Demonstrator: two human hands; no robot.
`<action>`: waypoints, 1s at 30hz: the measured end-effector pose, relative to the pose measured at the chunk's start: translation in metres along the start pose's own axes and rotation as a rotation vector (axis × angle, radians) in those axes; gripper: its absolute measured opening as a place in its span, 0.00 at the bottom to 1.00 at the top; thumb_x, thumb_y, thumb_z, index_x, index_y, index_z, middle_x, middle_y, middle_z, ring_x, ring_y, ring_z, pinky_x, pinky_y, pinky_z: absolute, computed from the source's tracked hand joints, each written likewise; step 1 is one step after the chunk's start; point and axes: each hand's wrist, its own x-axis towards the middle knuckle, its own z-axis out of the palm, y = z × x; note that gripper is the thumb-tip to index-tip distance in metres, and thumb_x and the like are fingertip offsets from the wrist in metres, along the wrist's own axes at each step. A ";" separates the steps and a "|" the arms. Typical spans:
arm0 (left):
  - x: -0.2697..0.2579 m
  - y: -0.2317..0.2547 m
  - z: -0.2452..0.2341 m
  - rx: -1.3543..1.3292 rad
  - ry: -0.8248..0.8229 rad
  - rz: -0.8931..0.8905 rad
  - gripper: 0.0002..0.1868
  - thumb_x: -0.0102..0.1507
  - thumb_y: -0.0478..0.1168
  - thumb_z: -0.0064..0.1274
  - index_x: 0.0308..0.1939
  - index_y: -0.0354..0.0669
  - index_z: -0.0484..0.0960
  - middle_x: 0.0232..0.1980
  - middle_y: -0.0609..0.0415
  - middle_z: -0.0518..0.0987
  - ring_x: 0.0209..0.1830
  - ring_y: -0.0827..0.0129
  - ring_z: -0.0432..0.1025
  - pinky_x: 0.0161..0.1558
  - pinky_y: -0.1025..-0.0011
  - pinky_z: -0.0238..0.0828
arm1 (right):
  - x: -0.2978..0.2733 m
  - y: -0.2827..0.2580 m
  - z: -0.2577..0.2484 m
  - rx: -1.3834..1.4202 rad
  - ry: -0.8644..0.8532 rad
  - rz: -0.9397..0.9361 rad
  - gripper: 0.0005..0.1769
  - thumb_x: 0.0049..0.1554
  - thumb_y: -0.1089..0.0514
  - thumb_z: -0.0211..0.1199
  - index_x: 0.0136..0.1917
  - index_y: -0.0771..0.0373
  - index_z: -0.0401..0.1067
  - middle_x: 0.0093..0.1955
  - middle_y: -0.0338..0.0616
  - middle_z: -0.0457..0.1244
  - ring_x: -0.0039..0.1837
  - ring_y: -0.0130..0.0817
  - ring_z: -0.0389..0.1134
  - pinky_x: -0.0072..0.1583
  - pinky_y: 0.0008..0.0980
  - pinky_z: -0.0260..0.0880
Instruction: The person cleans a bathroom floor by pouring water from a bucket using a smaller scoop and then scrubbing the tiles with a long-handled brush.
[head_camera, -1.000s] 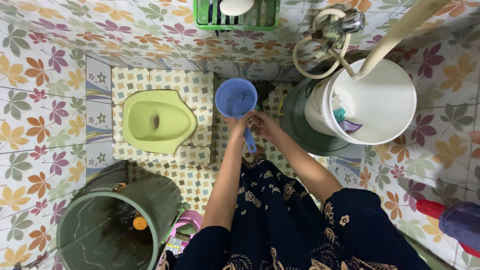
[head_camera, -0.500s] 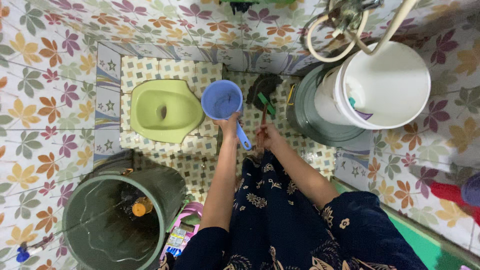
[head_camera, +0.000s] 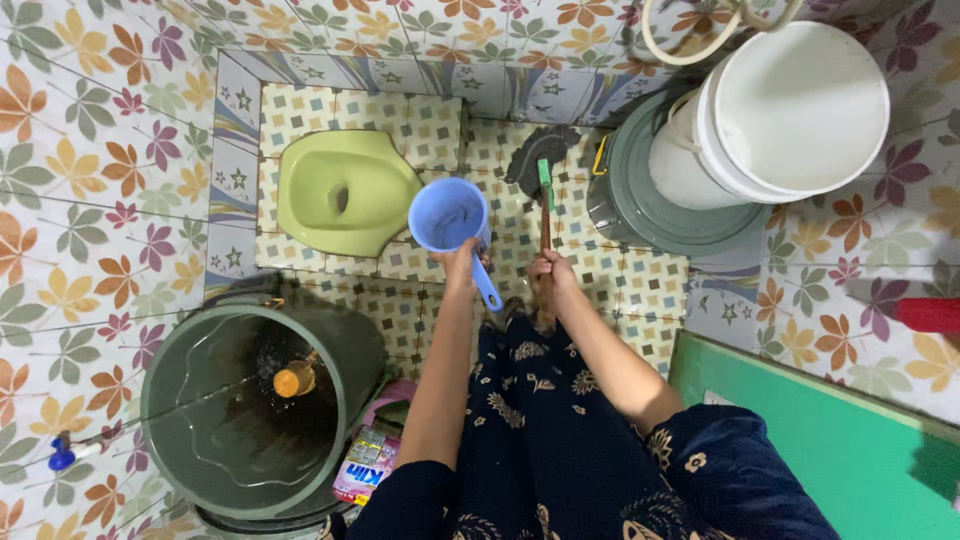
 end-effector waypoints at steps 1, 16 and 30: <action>0.000 -0.004 -0.005 -0.003 -0.001 0.003 0.44 0.57 0.30 0.59 0.63 0.45 0.40 0.34 0.42 0.76 0.18 0.59 0.71 0.20 0.64 0.69 | -0.004 0.000 -0.003 0.071 0.015 0.030 0.15 0.64 0.54 0.53 0.37 0.61 0.60 0.29 0.32 0.52 0.28 0.22 0.55 0.30 0.21 0.59; -0.016 -0.019 -0.014 0.077 -0.010 -0.113 0.52 0.59 0.30 0.58 0.71 0.52 0.32 0.38 0.40 0.75 0.21 0.61 0.72 0.22 0.64 0.70 | -0.046 0.030 -0.056 -0.638 0.265 -0.056 0.17 0.63 0.55 0.50 0.32 0.54 0.57 0.24 0.29 0.49 0.22 0.20 0.48 0.24 0.21 0.51; 0.012 -0.029 -0.022 0.074 -0.019 -0.184 0.50 0.59 0.31 0.55 0.69 0.57 0.32 0.36 0.40 0.74 0.19 0.60 0.71 0.19 0.65 0.67 | -0.030 -0.009 -0.033 -0.311 -0.052 -0.173 0.11 0.63 0.63 0.50 0.44 0.60 0.73 0.22 0.24 0.49 0.20 0.15 0.47 0.23 0.14 0.52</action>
